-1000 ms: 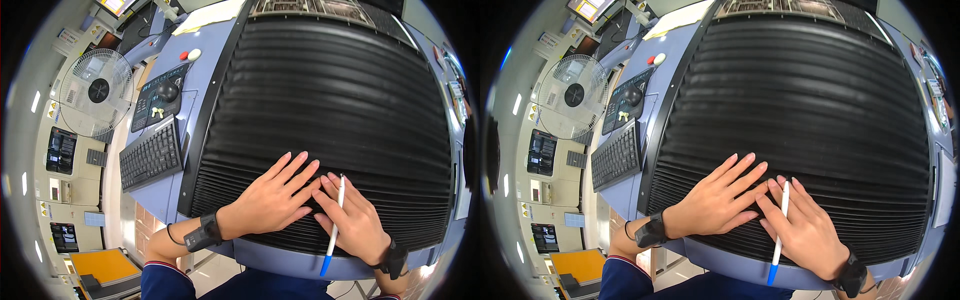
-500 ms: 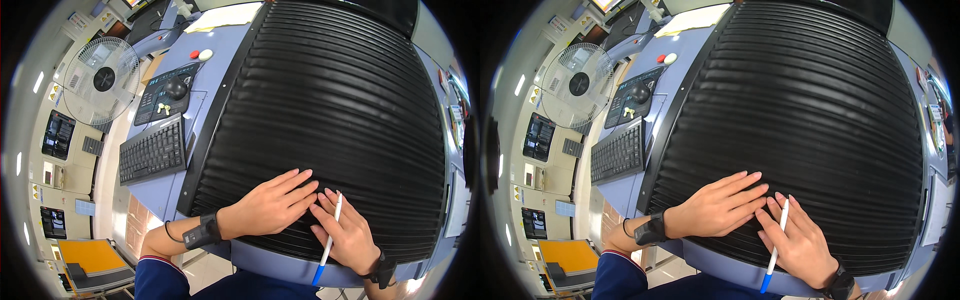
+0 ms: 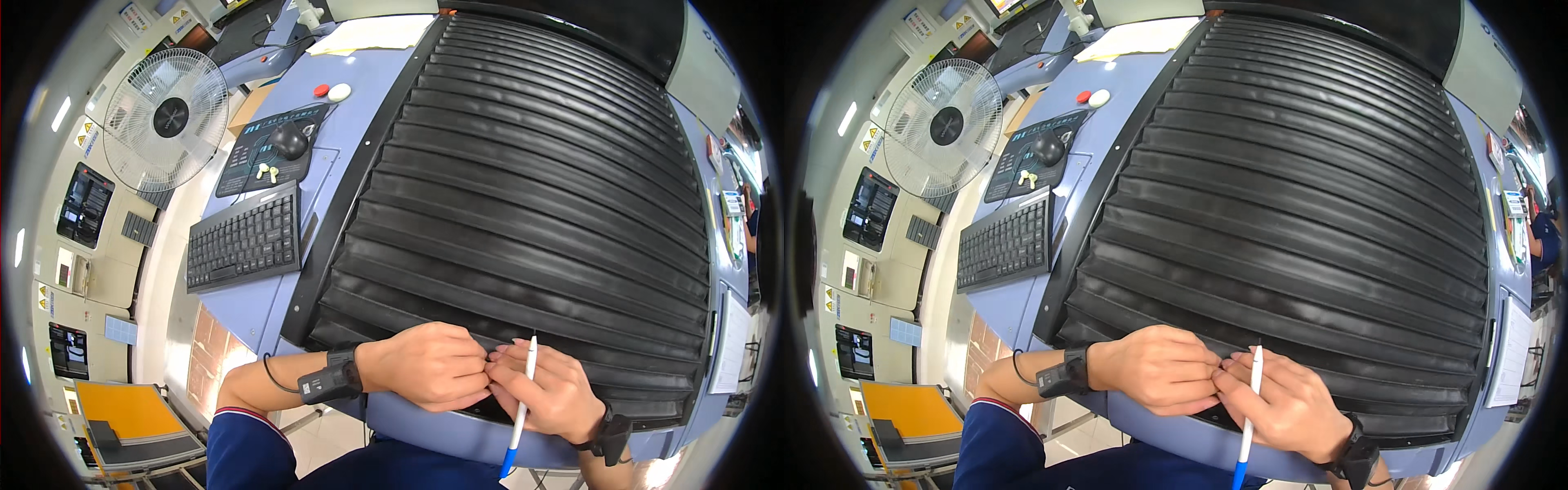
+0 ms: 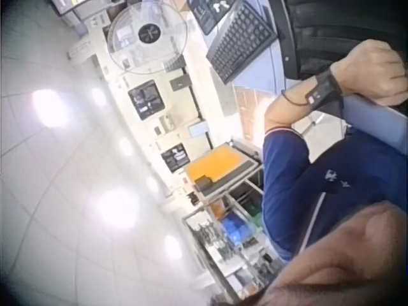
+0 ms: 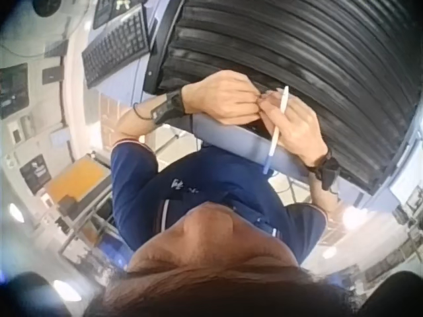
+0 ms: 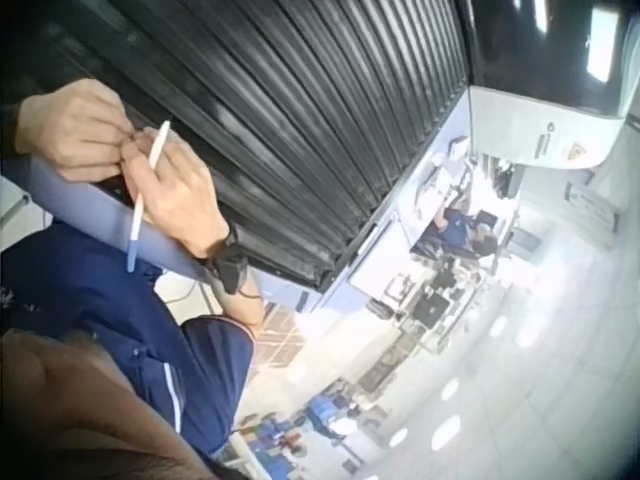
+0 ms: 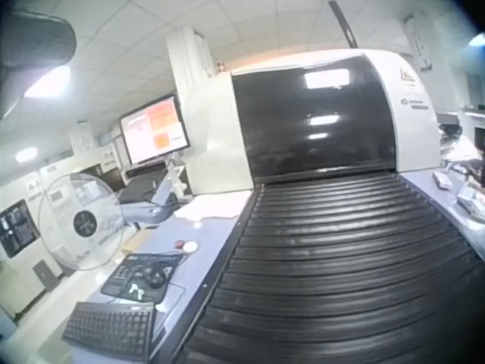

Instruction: The recorder uses a blue pen to mark specific areas on large, flat metal sheets after placing them on an inspection machine.

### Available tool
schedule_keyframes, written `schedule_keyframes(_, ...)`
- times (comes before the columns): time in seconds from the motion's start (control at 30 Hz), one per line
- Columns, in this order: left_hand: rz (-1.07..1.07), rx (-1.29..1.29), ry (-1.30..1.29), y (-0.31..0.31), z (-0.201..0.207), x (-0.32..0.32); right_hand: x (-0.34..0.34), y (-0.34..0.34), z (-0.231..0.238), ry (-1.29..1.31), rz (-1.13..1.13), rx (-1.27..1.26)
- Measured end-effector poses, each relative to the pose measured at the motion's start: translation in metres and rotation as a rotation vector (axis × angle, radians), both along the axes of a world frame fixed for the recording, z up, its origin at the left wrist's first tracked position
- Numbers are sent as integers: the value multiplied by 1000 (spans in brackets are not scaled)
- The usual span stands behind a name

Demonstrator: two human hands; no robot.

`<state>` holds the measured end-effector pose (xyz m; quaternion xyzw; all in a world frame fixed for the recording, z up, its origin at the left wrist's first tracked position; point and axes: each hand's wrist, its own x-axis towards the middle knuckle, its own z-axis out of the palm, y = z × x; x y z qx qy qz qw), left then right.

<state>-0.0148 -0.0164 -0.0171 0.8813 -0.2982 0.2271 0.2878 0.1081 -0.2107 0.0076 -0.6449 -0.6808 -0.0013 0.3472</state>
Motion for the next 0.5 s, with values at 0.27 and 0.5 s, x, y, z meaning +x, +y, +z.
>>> schedule_keyframes(0.27,17,50,-17,3,6,6,4,-8,-8,10,21,-13)
schedule_keyframes(0.5,67,58,75,-3,18,9,1,-7,-20,20,39,-67)
